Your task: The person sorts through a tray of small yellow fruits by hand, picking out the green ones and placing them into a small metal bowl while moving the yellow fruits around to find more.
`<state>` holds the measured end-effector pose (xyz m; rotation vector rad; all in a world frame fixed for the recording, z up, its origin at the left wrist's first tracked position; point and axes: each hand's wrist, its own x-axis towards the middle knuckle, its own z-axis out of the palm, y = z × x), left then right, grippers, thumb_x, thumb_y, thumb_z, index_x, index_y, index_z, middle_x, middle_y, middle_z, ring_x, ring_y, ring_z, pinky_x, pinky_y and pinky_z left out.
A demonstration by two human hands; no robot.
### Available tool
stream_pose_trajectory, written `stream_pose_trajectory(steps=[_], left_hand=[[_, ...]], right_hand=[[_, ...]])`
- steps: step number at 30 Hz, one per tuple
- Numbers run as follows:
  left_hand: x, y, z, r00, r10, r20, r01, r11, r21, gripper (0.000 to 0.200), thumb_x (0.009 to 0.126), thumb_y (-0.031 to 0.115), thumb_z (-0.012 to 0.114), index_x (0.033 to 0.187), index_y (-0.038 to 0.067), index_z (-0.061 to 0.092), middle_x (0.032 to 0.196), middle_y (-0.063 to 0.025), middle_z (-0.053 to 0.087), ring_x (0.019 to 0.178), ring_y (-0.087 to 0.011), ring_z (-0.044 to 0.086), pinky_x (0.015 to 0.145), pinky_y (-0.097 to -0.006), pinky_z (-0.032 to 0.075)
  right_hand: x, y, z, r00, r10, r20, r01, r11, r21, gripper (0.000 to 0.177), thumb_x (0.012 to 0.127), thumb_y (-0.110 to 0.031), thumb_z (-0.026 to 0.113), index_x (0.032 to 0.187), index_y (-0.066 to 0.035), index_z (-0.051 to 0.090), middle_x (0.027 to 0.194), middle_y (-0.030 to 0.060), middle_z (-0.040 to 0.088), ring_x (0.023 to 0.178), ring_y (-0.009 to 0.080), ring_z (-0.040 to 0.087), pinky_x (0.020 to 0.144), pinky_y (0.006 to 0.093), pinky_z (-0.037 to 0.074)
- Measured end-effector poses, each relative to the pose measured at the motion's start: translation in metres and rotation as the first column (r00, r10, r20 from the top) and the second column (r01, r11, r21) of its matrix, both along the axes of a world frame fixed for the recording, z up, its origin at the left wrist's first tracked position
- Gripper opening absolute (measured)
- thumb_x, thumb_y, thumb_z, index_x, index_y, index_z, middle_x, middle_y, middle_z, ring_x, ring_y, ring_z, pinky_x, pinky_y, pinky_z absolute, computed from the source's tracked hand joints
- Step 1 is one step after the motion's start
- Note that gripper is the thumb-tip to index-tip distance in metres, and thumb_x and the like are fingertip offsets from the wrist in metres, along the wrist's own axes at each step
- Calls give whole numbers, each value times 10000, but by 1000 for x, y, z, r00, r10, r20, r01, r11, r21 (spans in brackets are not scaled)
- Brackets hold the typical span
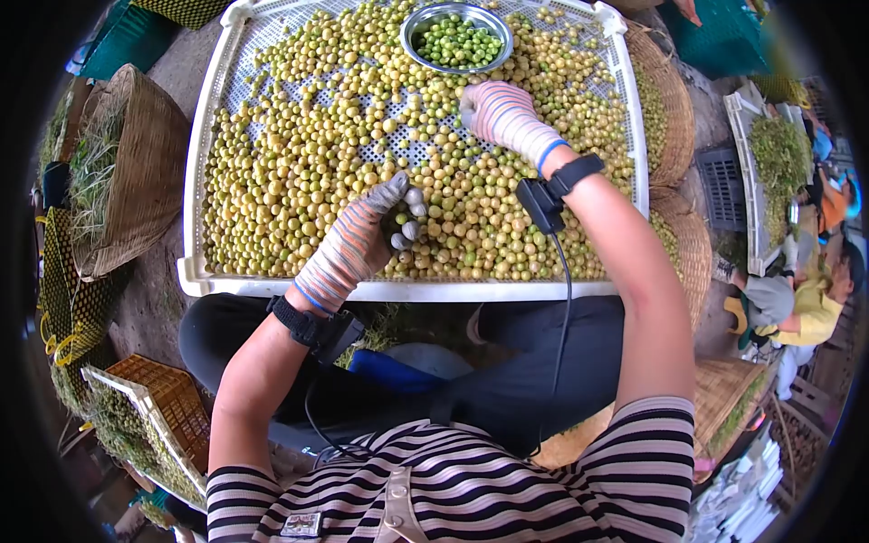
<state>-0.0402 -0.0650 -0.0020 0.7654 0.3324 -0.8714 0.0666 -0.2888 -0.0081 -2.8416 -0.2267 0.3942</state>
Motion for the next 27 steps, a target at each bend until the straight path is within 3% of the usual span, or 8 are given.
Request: stream_pose_trajectory(steps=[5,12,16,18,21,24,26,27], left_hand=[[2,2,-8,994,106,28,-108,992,66,293,898,307,566,1060,66,606,759,12,572,585,-93,512,473,-197,377],[0,0,-7,995,89,36,-92,990,106,233,874,279,608,957,61,608,691,11,562,536,-93,501,455,-195,382],[-1,2,-1,999,22,36,-26,993,116,204,882,256,596,946,62,606,701,19,563,547,-85,506,456,-197,388],[-3,2,-3,1000,1,28,-4,994,111,198,883,248,594,956,65,607,708,21,562,551,-82,507,458,-195,386],[-5,0,-2,1000,-31,7,30,993,117,190,886,243,588,965,72,607,718,27,559,558,-79,511,462,-196,384],[-5,2,-3,998,-58,4,58,991,117,230,903,272,552,1010,73,594,761,27,560,587,-77,505,482,-200,385],[-3,3,-3,1000,-21,-20,23,997,76,294,915,305,521,1072,63,575,815,14,566,621,-81,493,501,-199,384],[-2,4,-4,1000,0,-21,1,998,70,373,915,346,515,1141,50,537,852,-1,566,641,-87,485,510,-189,375]], right_hand=[[-29,11,-9,986,140,-87,-67,823,564,141,779,-209,644,809,-73,658,692,49,648,601,112,575,584,290,482],[-56,49,41,965,248,-86,-221,945,242,154,754,-238,590,804,-98,628,712,115,630,691,312,611,652,394,497],[-16,5,-12,878,139,458,-180,983,47,91,774,-188,616,815,-110,640,791,126,592,763,327,590,682,406,481],[-5,-1,-21,914,131,384,-153,988,28,141,775,-228,627,841,-107,656,825,127,613,782,328,596,700,404,487],[1,35,3,997,42,-59,-57,959,-277,238,806,-247,583,891,-42,669,939,186,650,882,317,636,794,396,512],[8,37,-1,998,-2,-69,-20,948,-317,208,786,-274,624,833,-76,665,797,150,648,786,324,621,730,406,501],[9,26,-2,998,31,-58,-45,963,-264,236,782,-285,639,848,-59,660,766,147,648,730,273,634,703,378,503],[10,20,2,980,132,-148,-135,991,-10,252,777,-294,652,854,-55,656,752,138,645,705,233,624,687,353,499]])
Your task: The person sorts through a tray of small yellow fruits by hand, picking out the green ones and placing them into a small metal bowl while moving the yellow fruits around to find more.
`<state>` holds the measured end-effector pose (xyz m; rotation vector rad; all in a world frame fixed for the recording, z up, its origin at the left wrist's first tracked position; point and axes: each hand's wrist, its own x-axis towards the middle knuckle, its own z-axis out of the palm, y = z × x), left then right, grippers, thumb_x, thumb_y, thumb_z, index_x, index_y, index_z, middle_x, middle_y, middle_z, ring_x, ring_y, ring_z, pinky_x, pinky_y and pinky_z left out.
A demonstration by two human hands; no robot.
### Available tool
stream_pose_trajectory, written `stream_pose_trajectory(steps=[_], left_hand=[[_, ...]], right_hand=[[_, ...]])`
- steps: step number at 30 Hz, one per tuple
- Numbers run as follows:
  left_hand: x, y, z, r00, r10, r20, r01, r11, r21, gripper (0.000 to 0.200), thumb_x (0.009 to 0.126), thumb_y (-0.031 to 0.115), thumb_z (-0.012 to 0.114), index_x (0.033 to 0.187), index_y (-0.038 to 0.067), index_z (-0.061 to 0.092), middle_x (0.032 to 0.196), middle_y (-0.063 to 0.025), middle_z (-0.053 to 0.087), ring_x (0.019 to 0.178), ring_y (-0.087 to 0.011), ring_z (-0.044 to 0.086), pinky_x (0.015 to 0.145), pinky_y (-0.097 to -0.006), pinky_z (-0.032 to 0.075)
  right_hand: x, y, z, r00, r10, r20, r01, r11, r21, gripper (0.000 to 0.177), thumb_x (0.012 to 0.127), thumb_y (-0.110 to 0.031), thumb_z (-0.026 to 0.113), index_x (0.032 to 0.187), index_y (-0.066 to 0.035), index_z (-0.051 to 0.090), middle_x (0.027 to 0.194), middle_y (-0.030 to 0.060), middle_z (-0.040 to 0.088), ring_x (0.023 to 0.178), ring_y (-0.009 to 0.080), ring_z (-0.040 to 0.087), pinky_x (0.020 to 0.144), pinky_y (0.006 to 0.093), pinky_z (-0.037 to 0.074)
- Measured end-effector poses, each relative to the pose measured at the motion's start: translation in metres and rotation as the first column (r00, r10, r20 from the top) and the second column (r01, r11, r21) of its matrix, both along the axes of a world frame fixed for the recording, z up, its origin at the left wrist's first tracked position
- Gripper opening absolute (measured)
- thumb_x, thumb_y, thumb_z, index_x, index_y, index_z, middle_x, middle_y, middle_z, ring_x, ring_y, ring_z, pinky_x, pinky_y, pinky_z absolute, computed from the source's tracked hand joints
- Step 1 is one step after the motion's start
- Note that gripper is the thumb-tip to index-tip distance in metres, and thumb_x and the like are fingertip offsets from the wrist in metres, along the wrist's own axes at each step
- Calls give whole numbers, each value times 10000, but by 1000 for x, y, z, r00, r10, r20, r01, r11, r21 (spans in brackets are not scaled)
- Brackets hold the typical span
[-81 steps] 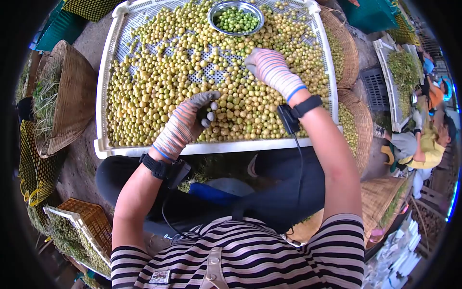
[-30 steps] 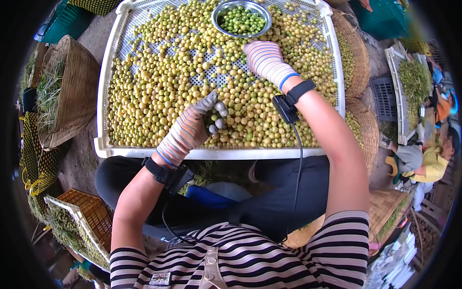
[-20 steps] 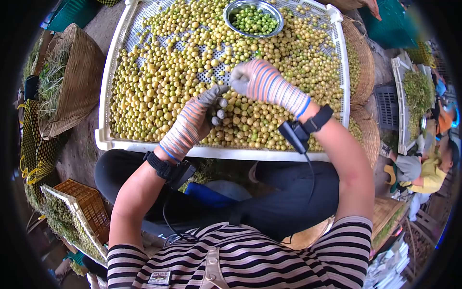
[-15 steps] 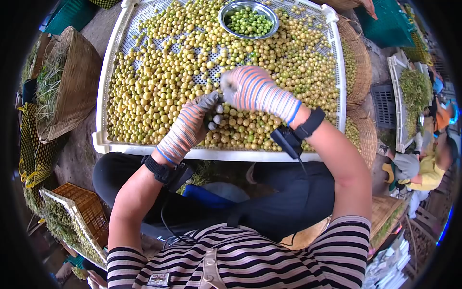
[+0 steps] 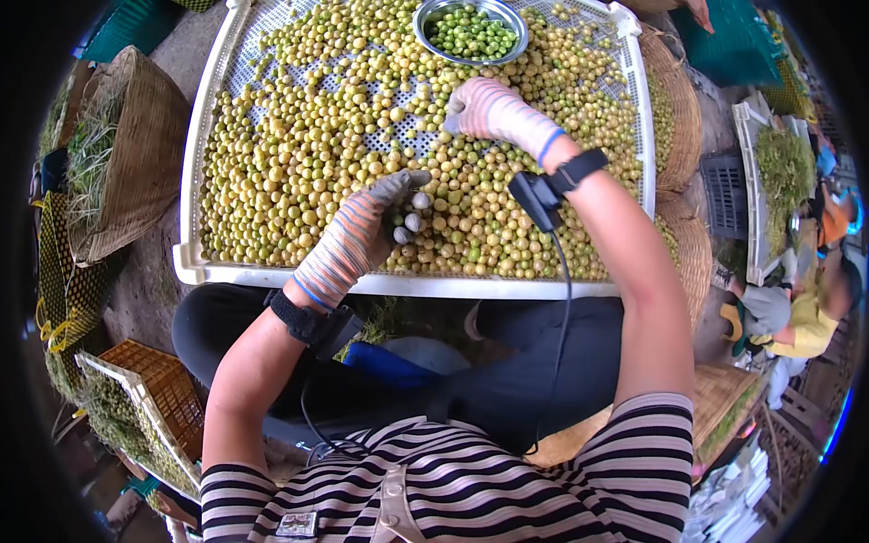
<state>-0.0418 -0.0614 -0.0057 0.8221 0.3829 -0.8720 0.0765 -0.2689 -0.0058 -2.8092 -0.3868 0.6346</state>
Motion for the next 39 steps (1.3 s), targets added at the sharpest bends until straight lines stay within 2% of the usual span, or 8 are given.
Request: stream_pose_trajectory(steps=[2,5,7,11,16,27,37,39], left_hand=[[-1,2,-5,999,38,-5,-38,999,-27,399,914,364,516,1155,45,525,848,-3,565,640,-89,486,507,-185,372],[2,-3,-3,992,100,-71,-102,994,-38,379,914,382,522,1088,46,555,783,-20,581,575,-106,496,462,-198,382],[3,-6,-4,996,77,35,-74,994,-86,359,906,387,535,1066,67,570,772,-13,580,570,-101,502,459,-197,379],[-1,0,-12,998,45,36,-45,999,-1,304,896,365,561,1004,83,601,747,-10,584,570,-95,523,445,-193,373],[-11,-4,-6,995,13,101,-23,994,107,274,901,336,566,884,67,615,702,-6,612,518,-82,537,427,-193,385],[-18,-13,-1,981,-53,185,3,966,260,287,898,320,572,845,40,607,610,-3,584,481,-76,520,411,-186,390],[-23,-12,2,956,-149,253,41,921,387,263,892,260,577,946,6,619,681,-6,604,524,-62,517,498,-193,421],[-23,-12,3,928,-269,259,156,910,384,233,880,235,584,934,12,621,683,-6,602,539,-58,521,493,-190,417]], right_hand=[[-8,-6,0,970,80,-228,20,914,404,286,769,-320,679,867,-53,645,708,114,628,654,140,576,641,297,478],[-34,18,30,960,272,-63,-206,843,497,291,764,-318,675,907,-65,667,721,92,650,637,192,607,640,337,495],[-54,36,48,959,276,-63,-238,908,345,245,748,-282,665,876,-74,661,721,101,646,634,244,618,625,353,490],[-75,36,39,909,304,284,-361,915,178,213,744,-301,647,773,-91,634,720,112,619,692,324,605,597,419,475],[-95,34,43,872,436,224,-446,895,-7,97,722,-153,605,751,-63,624,768,118,618,690,298,630,576,404,502],[-118,49,51,878,437,197,-384,887,-258,154,707,-187,597,765,-44,598,774,127,593,687,265,627,575,380,495],[-124,49,54,927,362,97,-337,918,-208,172,713,-210,583,738,-46,628,709,133,621,625,287,625,532,405,488],[-125,54,65,935,353,31,-336,912,-233,152,681,-198,614,694,-63,682,679,113,652,632,262,646,534,391,499]])
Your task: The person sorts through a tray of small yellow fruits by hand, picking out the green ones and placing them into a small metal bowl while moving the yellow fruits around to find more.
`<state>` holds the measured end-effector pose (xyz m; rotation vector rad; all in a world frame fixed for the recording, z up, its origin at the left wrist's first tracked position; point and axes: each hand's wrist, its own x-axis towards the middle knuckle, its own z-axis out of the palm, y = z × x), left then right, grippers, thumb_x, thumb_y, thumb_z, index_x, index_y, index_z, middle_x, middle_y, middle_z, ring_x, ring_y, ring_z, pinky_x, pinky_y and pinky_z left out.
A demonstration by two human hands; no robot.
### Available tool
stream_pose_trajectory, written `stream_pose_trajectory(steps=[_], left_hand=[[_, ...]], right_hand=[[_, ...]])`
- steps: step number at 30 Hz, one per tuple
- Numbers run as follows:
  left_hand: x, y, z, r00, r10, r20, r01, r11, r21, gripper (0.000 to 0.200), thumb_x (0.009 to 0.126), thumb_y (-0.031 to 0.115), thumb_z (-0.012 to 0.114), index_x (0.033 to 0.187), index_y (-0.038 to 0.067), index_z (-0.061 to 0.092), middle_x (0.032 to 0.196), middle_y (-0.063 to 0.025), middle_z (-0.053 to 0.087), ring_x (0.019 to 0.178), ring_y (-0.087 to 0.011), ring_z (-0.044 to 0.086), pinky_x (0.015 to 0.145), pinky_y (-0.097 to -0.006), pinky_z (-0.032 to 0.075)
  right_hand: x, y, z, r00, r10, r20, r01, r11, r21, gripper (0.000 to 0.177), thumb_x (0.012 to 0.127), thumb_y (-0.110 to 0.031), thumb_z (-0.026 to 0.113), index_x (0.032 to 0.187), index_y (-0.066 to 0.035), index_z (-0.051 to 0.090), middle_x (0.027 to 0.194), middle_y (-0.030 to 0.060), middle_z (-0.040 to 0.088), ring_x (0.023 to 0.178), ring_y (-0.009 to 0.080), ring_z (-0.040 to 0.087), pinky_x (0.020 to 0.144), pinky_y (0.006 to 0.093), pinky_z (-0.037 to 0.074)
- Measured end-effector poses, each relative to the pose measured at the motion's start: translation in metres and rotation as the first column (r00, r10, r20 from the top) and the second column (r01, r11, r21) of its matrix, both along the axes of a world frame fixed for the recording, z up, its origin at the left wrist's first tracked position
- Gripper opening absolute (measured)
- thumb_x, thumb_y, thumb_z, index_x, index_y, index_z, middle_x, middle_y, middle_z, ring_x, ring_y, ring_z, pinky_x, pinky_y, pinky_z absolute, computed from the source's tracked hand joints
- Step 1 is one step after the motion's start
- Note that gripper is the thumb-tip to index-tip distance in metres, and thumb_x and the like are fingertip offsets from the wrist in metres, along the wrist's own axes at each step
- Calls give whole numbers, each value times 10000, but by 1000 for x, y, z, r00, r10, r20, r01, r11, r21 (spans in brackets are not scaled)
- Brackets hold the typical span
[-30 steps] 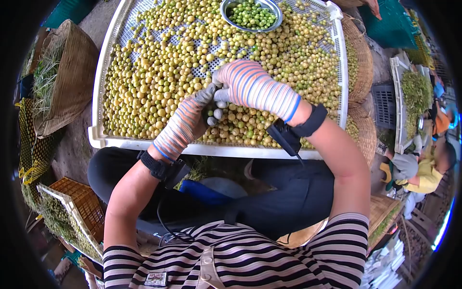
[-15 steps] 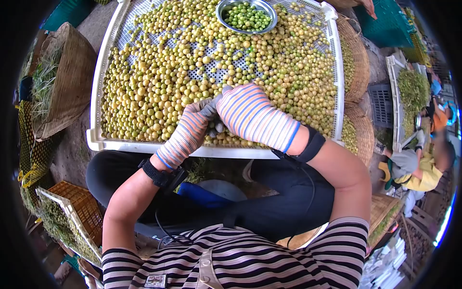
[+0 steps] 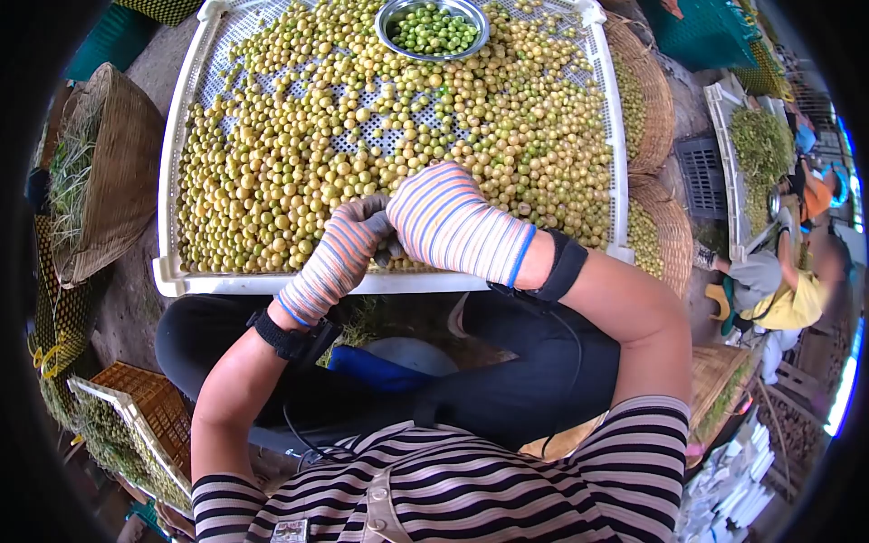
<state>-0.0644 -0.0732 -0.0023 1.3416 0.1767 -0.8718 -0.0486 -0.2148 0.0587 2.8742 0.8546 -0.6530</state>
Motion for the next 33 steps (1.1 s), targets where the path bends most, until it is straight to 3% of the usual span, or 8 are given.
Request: stream_pose_trajectory(steps=[5,10,18,20,22,24,26,33], left_hand=[[-1,-1,2,998,14,-62,-16,999,-30,184,873,195,563,929,27,615,711,-9,609,507,-86,542,428,-206,416],[6,8,3,975,42,-219,-90,973,-214,148,852,183,565,883,48,613,761,-10,610,551,-102,555,445,-211,405],[6,2,4,981,27,-194,-71,972,-225,247,884,329,589,839,87,613,698,20,584,536,-78,526,441,-211,374],[11,3,3,980,65,-187,-109,965,-239,226,889,298,587,888,75,621,702,19,587,516,-66,518,426,-193,362],[12,3,4,977,90,-193,-137,960,-246,222,893,268,582,957,59,624,711,13,591,506,-64,518,414,-175,351],[12,2,6,977,101,-189,-149,955,-255,257,900,252,562,1034,39,612,735,25,567,547,-52,489,428,-170,317],[10,1,11,979,101,-177,-144,959,-244,249,898,248,553,1033,48,614,770,22,580,555,-53,489,426,-167,308],[6,1,12,977,82,-196,-129,962,-240,230,869,244,578,1004,63,624,803,3,613,561,-73,507,433,-174,319]], right_hand=[[14,-12,3,993,-107,-46,97,980,-176,164,685,-228,595,696,-95,690,692,120,664,692,275,662,584,374,515],[61,-79,-64,945,-170,281,71,942,329,178,796,-226,591,902,-95,646,796,99,630,753,296,612,666,398,501],[92,-93,-88,945,-184,272,120,965,235,112,811,-141,578,880,-59,609,826,138,614,718,317,596,634,395,494],[92,-99,-98,956,-246,160,145,870,471,96,823,-94,560,895,-41,595,840,149,614,707,309,593,652,372,496],[86,-93,-97,783,-460,-418,619,519,589,86,840,-65,544,901,-32,594,822,127,614,696,284,582,681,360,492],[84,-100,-93,801,-483,-354,593,554,584,98,852,-69,542,920,-44,608,802,88,611,684,256,569,709,349,488],[84,-109,-91,940,-208,270,71,893,444,104,841,-61,561,928,-54,616,796,79,615,702,260,580,700,357,493],[80,-98,-81,954,18,298,-28,999,29,176,730,-53,592,903,-70,625,915,149,583,792,331,591,728,406,501]])
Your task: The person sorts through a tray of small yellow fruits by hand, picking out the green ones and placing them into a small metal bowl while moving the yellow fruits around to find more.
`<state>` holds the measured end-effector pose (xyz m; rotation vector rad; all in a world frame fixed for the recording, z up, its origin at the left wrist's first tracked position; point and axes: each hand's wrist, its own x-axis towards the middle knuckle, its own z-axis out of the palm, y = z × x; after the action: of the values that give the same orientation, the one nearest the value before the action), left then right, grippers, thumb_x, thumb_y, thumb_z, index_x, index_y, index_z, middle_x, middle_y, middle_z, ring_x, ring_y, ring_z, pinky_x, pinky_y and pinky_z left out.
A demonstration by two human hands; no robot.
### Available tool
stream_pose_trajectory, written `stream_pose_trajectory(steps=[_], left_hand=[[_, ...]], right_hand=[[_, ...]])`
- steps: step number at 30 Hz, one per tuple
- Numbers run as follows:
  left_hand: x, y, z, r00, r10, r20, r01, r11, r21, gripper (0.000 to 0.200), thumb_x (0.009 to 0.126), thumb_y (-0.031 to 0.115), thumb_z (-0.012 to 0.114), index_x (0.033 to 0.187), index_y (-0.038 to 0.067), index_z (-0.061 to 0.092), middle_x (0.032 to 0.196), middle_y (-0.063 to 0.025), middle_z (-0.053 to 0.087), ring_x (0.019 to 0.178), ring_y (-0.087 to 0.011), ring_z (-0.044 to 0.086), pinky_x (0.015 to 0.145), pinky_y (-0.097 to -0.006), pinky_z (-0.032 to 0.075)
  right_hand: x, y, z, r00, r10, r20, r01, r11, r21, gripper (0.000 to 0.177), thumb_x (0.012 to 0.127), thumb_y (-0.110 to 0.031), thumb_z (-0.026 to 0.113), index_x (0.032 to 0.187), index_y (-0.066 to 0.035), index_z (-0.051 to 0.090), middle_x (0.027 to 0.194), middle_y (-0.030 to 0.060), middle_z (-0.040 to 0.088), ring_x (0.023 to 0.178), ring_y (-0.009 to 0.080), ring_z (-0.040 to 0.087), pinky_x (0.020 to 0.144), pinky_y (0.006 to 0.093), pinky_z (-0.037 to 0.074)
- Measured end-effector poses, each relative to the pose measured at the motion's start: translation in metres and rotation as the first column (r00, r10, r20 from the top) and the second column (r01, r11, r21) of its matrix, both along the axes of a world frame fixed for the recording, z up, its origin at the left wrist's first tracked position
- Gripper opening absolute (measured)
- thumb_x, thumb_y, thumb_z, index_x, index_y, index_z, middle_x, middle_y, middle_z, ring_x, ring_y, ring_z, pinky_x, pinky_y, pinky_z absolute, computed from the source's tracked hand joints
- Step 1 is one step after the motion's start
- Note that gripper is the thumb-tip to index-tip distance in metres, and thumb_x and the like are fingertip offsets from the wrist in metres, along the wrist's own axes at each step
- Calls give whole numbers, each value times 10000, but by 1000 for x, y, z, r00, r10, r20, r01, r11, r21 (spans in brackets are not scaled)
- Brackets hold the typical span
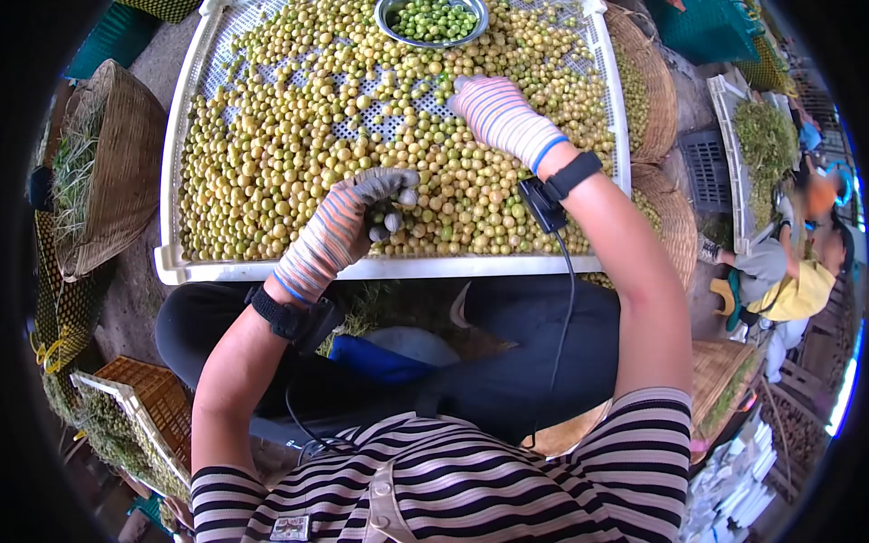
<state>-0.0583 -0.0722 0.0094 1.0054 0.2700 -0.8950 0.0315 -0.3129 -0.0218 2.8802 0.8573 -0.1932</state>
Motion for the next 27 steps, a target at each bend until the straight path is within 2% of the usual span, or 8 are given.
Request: stream_pose_trajectory(steps=[3,6,9,11,13,19,23,27], left_hand=[[2,0,-2,1000,15,2,-15,1000,-9,216,866,232,586,979,52,625,781,-6,614,546,-88,518,428,-183,347],[0,2,-6,999,33,-12,-33,999,-15,214,873,216,572,986,40,620,774,-12,612,528,-96,520,423,-195,368],[1,1,-8,999,43,-13,-43,999,-4,221,874,215,571,996,38,618,774,-18,612,525,-98,524,424,-200,373],[1,0,-7,999,42,-22,-42,999,-1,224,874,215,572,1000,35,618,771,-21,613,521,-100,526,428,-203,376],[2,0,-4,999,30,-20,-30,1000,5,226,872,218,574,998,36,620,769,-20,617,522,-100,528,431,-204,376],[-1,1,-2,1000,1,-3,-1,998,60,222,868,226,564,1009,69,632,797,7,604,569,-73,497,451,-175,312],[-1,0,-5,1000,-1,17,0,998,55,249,861,228,570,1036,61,630,795,-2,602,573,-79,493,463,-177,323],[0,0,-11,999,34,5,-34,999,33,387,881,212,554,1233,55,517,797,-33,604,540,-92,496,453,-195,370]], right_hand=[[8,-6,2,987,-136,-81,131,989,-65,76,760,-65,594,836,-53,596,891,147,585,781,336,585,718,398,497],[3,-5,14,927,-234,-293,321,898,301,114,800,-115,612,834,-15,567,823,138,592,772,322,584,704,385,477],[3,-8,8,973,-137,-187,200,905,374,115,799,-107,616,865,-20,579,836,143,610,786,325,592,706,379,480],[0,-10,6,977,-140,-160,190,910,368,142,779,-93,623,895,-19,589,847,146,620,792,339,592,712,379,488],[-2,-8,11,981,-180,-69,181,983,7,147,755,-67,616,897,-36,598,904,159,617,818,358,593,733,443,489],[-25,6,26,969,180,-167,-156,977,145,136,724,-114,644,859,-91,636,809,105,600,771,305,598,711,411,494],[-26,16,15,981,18,-191,-25,999,-36,120,743,-157,615,823,-68,614,751,140,607,699,340,606,611,442,497],[-40,15,-2,951,-128,-282,271,787,554,137,820,-174,598,834,-39,582,707,126,610,591,249,579,562,365,484]])
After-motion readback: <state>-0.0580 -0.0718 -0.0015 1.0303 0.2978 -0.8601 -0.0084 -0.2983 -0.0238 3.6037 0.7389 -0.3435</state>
